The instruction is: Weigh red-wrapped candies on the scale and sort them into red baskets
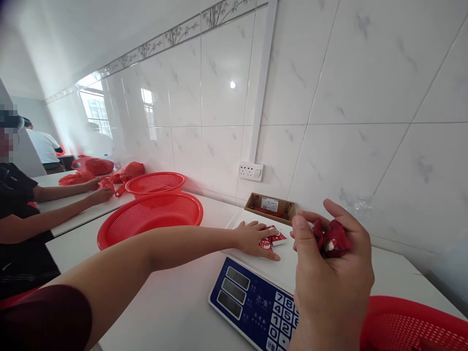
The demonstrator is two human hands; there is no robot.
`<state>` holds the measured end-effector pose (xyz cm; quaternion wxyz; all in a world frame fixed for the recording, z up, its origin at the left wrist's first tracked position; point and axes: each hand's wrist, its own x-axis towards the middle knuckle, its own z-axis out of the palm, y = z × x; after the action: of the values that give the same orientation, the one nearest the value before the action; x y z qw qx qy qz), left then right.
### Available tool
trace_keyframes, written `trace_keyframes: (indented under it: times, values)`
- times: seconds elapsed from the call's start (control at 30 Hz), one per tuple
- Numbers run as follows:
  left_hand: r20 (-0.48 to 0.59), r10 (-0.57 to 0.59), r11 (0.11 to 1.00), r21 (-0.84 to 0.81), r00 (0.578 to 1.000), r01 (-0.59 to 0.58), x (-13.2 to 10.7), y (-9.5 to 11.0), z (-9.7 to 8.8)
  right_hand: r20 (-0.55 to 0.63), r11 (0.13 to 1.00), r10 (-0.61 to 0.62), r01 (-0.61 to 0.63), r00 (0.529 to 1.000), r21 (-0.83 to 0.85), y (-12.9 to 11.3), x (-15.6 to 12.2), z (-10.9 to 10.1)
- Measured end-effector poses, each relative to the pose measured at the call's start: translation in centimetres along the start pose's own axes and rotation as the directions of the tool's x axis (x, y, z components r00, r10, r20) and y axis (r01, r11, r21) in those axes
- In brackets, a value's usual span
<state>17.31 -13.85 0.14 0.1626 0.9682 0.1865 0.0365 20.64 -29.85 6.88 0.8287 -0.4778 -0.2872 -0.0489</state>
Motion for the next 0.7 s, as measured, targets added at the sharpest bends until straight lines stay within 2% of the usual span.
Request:
trace_keyframes:
  times: [0.17,0.37,0.47,0.57,0.7]
  values:
    - [-0.14,0.019,0.995,0.097,0.99,-0.006,1.0,-0.1,0.5,-0.043,1.0,0.004,-0.005,0.999,-0.02,0.0,0.2,0.0]
    - [-0.218,0.028,0.999,0.022,0.976,-0.024,1.9,-0.7,1.1,-0.039,1.0,0.02,-0.02,0.999,0.017,0.2,0.2,0.2]
    - [-0.28,0.027,1.0,0.011,0.96,-0.025,2.0,-0.9,0.8,-0.054,0.999,0.029,-0.027,0.998,0.035,0.1,0.3,0.1]
    - [-0.37,0.008,1.0,-0.015,0.929,-0.015,1.6,-1.1,-0.6,-0.064,0.997,0.034,-0.029,0.997,0.073,-0.3,0.3,0.0]
    - [-0.464,-0.026,0.999,-0.045,0.886,0.006,-0.7,-2.6,-4.1,-0.07,0.997,0.044,-0.04,0.997,0.07,-0.4,0.6,-0.2]
